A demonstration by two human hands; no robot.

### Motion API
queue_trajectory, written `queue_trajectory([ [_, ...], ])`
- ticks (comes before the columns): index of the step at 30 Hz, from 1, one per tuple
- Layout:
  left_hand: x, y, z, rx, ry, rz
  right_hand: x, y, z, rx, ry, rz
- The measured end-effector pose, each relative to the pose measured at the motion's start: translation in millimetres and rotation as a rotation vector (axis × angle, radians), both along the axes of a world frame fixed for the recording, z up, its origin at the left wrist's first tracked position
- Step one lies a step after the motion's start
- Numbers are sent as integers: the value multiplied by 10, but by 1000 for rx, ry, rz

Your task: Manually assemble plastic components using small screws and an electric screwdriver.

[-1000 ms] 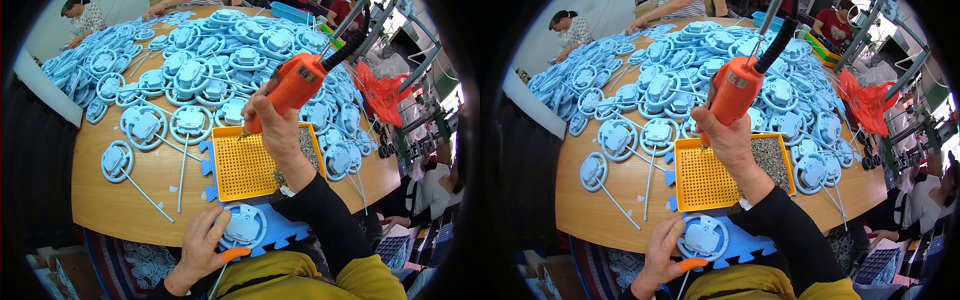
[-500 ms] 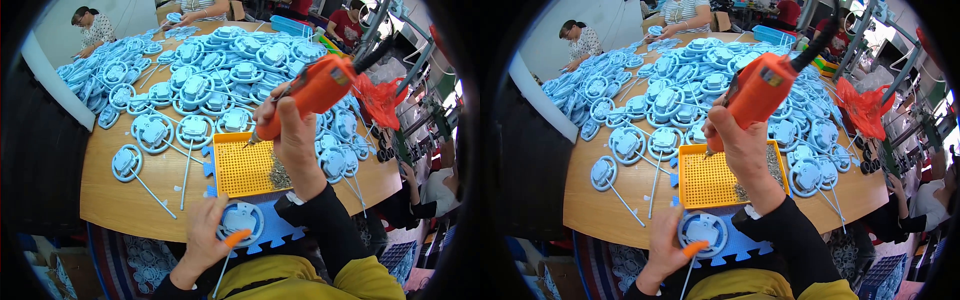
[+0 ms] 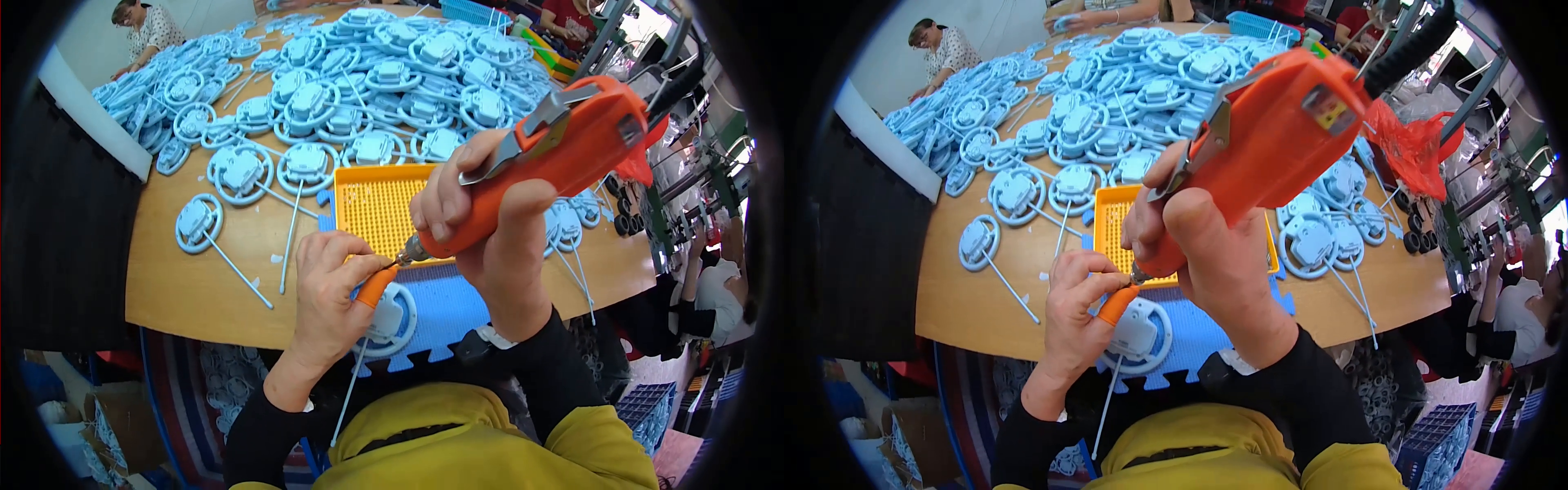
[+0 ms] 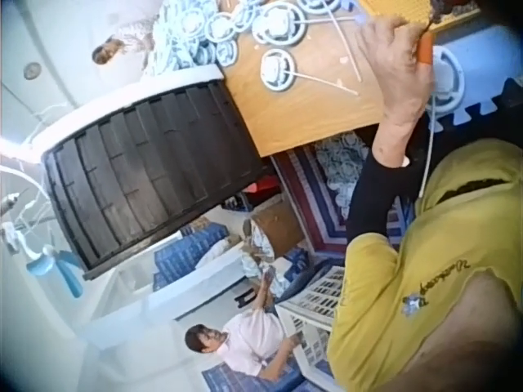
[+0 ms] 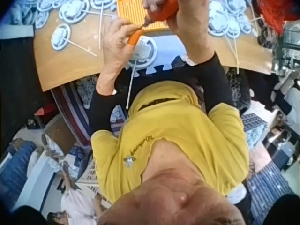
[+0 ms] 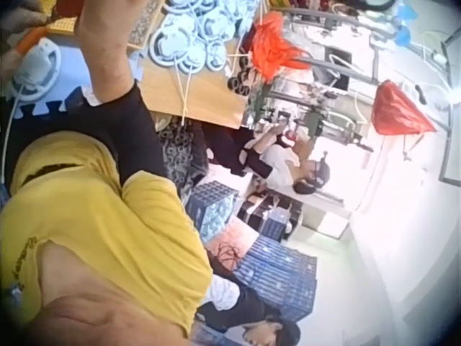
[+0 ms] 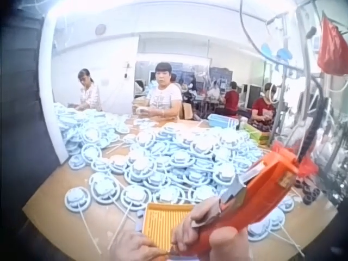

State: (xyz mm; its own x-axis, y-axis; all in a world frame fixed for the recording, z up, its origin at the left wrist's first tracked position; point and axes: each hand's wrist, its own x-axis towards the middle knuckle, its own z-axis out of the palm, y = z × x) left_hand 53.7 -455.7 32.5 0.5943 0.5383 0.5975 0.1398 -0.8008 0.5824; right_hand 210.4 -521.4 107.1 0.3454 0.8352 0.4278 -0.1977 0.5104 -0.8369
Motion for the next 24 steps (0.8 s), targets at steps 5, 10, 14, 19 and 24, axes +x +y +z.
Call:
queue_trajectory([
  [5, -159, -222, -38, -84, 105, -33, -107, -139, -96, -43, -51, 69],
  [10, -338, -382, -215, -98, 289, 16, -223, -127, -288, -78, -32, 12],
  [14, -377, -413, -376, -134, 227, 70, -277, -26, -493, -56, -7, 55],
  [19, -510, -402, -485, -260, 77, 97, -242, 27, -686, -112, 23, 110],
  [24, -388, -456, -540, -108, 52, 201, -101, 175, -667, -11, -111, 207],
])
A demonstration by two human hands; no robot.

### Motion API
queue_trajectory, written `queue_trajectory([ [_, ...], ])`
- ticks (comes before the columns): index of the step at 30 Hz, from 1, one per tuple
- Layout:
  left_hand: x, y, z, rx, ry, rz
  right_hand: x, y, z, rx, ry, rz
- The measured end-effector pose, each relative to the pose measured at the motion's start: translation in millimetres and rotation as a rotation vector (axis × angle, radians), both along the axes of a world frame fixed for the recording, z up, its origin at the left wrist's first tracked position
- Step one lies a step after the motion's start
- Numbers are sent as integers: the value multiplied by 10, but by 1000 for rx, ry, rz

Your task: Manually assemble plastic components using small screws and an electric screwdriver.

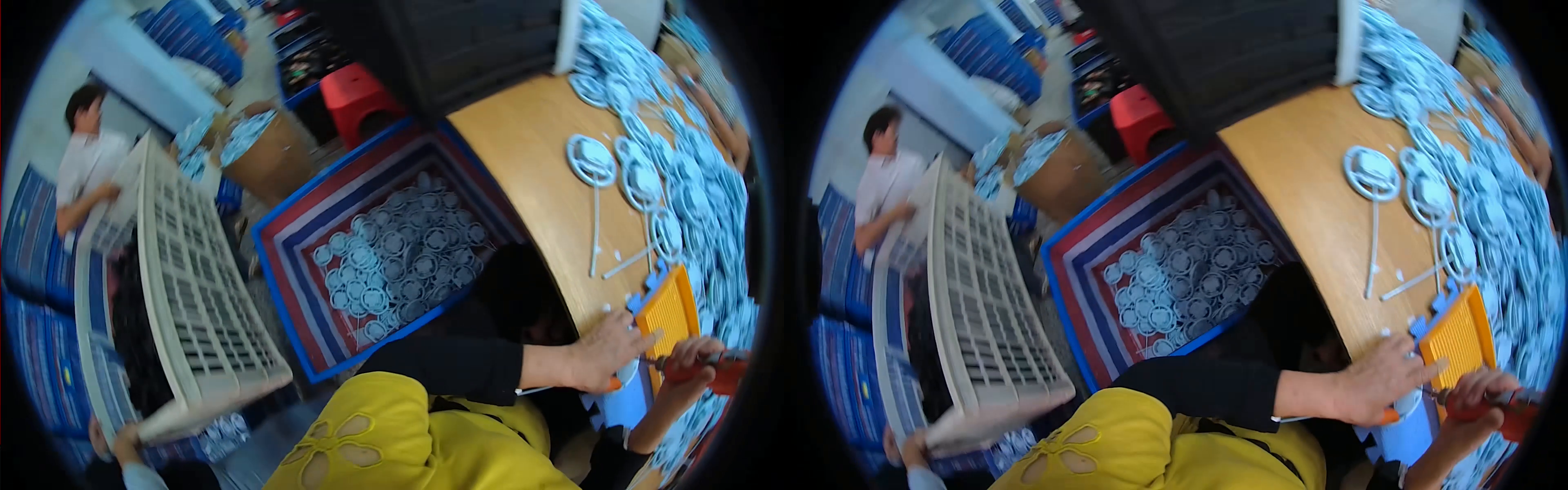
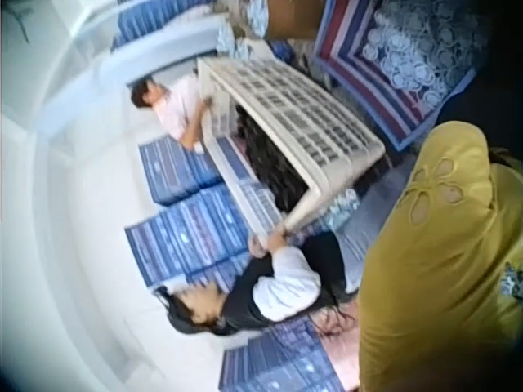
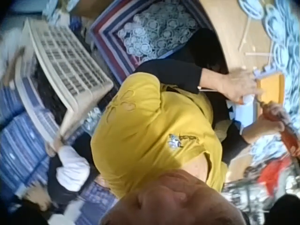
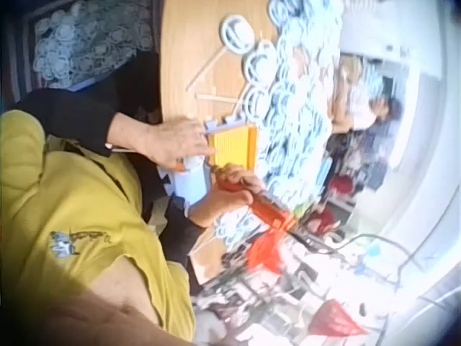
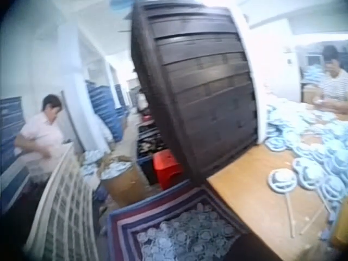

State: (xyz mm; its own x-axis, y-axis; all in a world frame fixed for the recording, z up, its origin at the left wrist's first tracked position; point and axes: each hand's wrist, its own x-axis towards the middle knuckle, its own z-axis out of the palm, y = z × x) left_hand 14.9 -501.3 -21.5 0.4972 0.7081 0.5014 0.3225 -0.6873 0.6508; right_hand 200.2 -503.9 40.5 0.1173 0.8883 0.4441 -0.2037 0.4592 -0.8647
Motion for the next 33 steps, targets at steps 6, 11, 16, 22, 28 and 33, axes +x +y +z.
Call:
queue_trajectory([
  [6, -63, -142, -141, -176, 92, -77, 59, 80, -235, -9, -17, 226],
  [11, -281, -290, 77, -256, 40, -182, 233, -12, -118, -26, 100, 38],
  [16, -1026, -553, 169, -118, -62, 188, 899, -165, 325, -106, 148, 468],
  [22, -1831, -627, -48, -191, 492, 448, 492, 225, 187, 37, 131, -179],
  [28, -1135, 457, 316, 62, 318, 204, 452, 511, 212, 23, 133, -288],
  [33, -75, 1398, 282, 101, 328, 9, 468, 613, 145, -16, 122, -380],
])
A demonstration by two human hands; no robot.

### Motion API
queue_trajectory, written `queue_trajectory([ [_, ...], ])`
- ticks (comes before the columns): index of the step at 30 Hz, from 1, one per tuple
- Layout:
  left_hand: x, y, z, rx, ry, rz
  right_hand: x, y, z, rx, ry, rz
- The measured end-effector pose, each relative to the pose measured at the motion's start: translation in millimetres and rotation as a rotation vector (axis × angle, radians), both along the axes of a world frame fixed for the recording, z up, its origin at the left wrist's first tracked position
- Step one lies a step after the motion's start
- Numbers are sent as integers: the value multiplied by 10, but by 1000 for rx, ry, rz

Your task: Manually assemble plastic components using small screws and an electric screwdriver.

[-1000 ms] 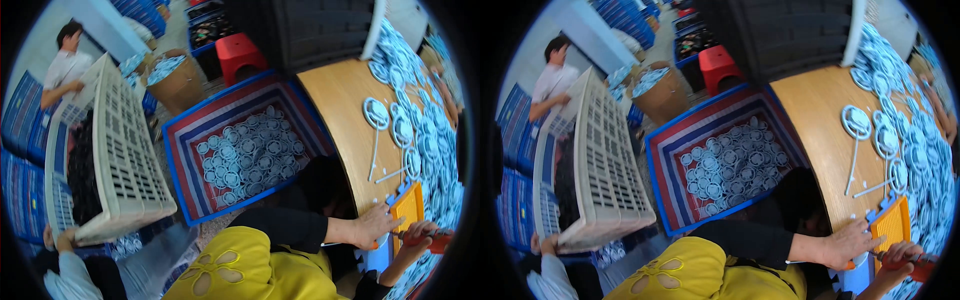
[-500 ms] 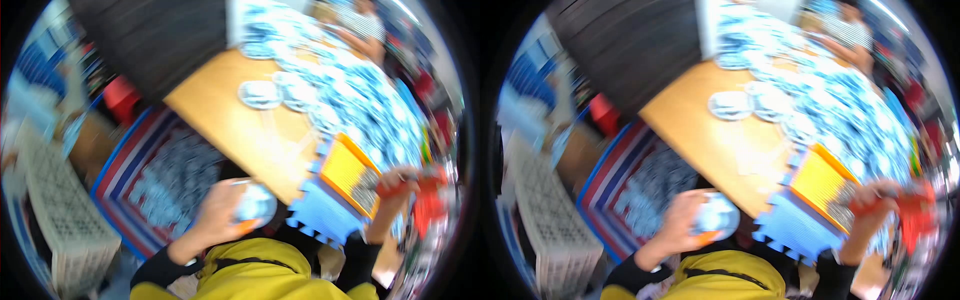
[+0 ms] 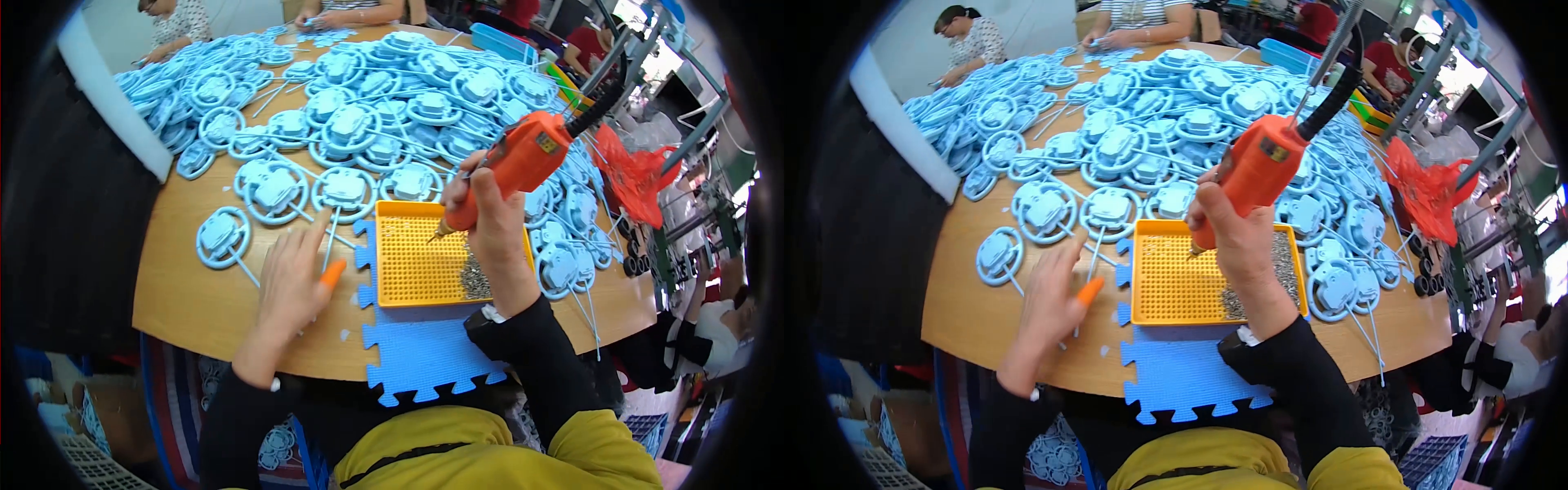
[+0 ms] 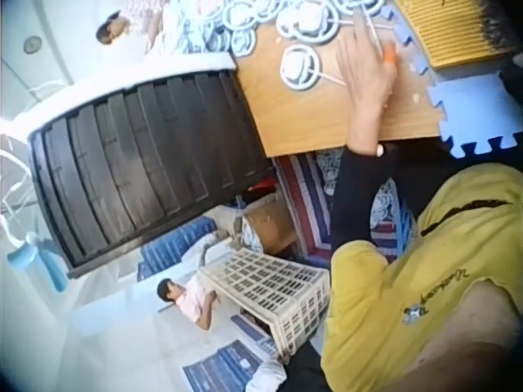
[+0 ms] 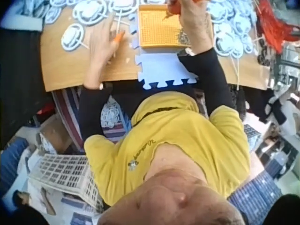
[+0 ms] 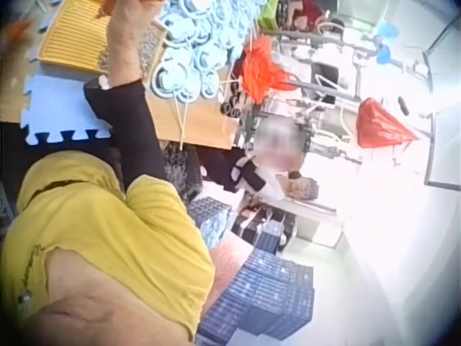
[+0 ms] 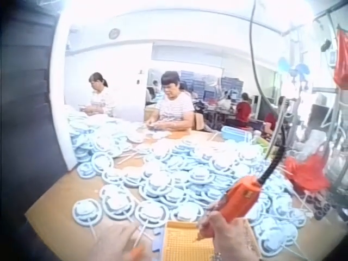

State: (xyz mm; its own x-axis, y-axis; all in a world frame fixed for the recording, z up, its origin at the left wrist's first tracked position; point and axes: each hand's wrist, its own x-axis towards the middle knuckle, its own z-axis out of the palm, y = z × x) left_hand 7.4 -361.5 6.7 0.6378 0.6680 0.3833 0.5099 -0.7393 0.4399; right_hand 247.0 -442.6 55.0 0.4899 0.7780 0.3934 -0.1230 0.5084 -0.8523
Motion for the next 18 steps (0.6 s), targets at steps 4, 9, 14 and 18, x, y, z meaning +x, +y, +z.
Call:
queue_trajectory([
  [4, 517, 328, 128, -96, 412, 114, 12, 73, -52, 32, 1, -40],
  [9, 360, 390, -27, -55, 244, 86, -27, 223, -56, 50, 18, -70],
  [14, -242, -1, 251, -213, -396, -63, 22, 269, -126, 27, 23, -74],
  [18, -820, -603, 239, -112, -283, -156, -9, 292, -149, 39, 1, -45],
])
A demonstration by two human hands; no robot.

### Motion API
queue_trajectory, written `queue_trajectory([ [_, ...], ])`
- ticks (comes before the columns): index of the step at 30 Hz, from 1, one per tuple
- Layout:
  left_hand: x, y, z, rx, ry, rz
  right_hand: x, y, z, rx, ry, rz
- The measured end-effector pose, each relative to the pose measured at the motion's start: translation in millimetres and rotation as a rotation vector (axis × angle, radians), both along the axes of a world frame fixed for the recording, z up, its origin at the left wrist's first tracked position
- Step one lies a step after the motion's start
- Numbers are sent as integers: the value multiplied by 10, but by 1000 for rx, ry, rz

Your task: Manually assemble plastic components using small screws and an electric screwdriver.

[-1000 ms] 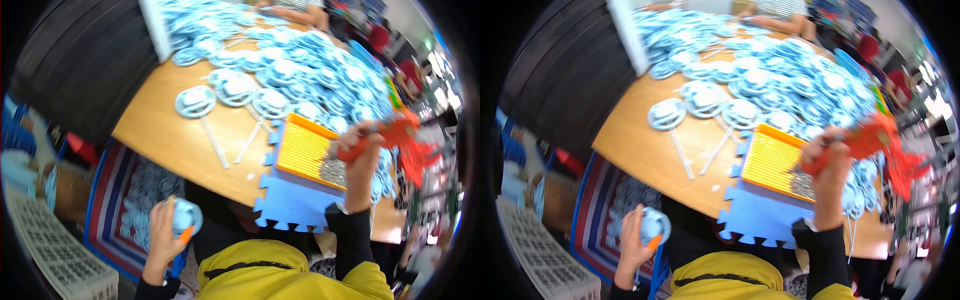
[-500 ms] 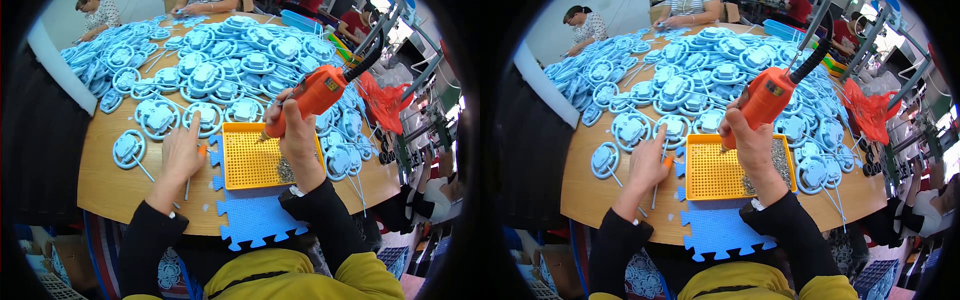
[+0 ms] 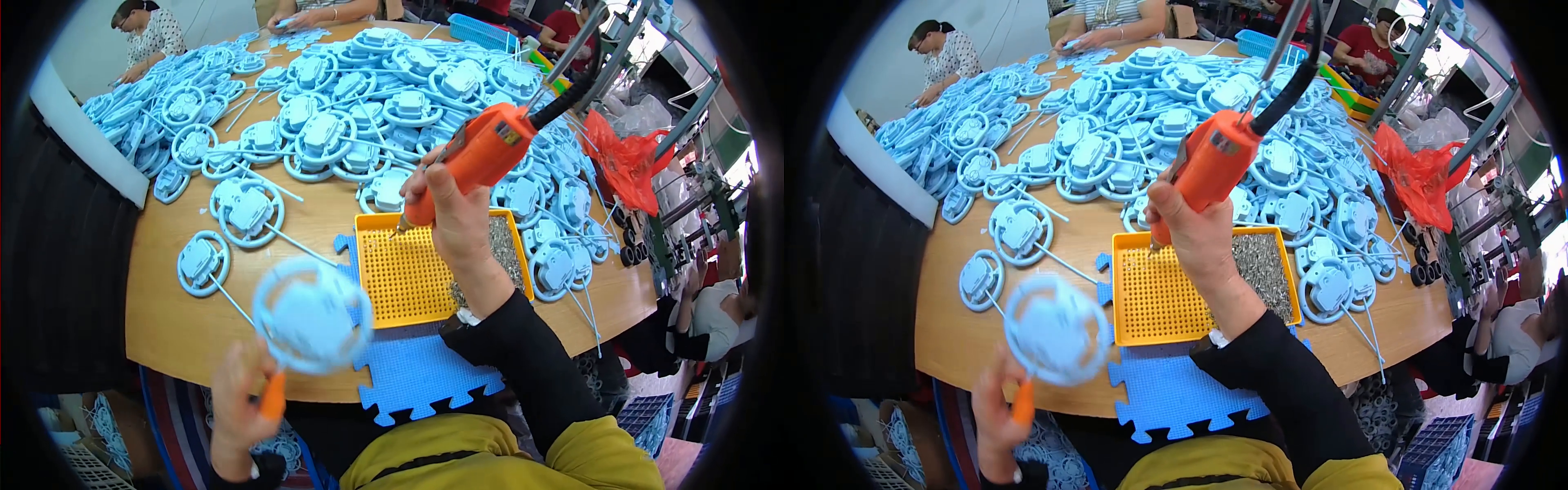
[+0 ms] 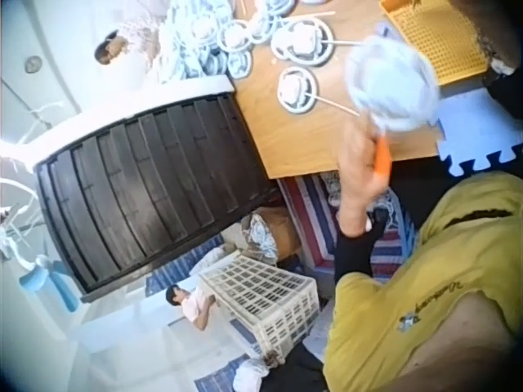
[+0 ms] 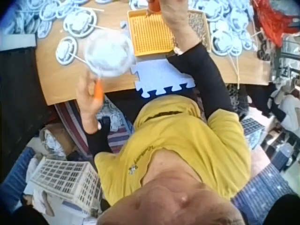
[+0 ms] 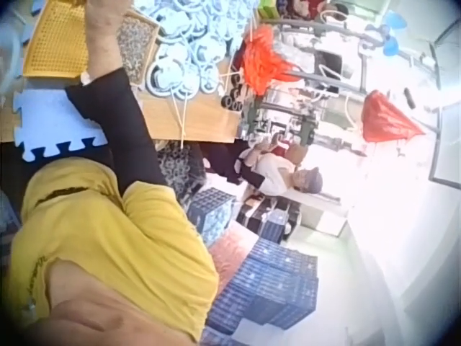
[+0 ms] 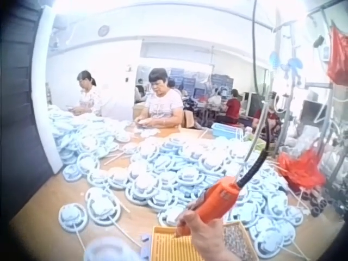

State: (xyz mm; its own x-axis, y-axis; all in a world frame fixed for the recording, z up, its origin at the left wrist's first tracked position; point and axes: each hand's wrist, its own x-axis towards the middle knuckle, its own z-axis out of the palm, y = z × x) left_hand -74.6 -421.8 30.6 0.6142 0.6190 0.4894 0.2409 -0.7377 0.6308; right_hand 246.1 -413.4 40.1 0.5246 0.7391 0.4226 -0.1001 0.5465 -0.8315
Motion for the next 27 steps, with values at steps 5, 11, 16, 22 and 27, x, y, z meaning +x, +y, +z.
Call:
queue_trajectory([
  [5, 58, -361, -32, -112, -27, -236, -8, 42, -18, -33, 16, 42],
  [11, 175, -389, -284, -82, 248, -166, 22, 148, -19, -29, -53, 21],
  [16, 438, -493, -166, 1, 26, -174, -15, 34, 84, -42, -30, 12],
  [22, 673, -878, -444, -52, 116, 26, -119, -78, 64, -151, 68, 40],
  [27, 836, -877, -343, -48, 68, 18, -115, -181, 296, -88, -42, -52],
])
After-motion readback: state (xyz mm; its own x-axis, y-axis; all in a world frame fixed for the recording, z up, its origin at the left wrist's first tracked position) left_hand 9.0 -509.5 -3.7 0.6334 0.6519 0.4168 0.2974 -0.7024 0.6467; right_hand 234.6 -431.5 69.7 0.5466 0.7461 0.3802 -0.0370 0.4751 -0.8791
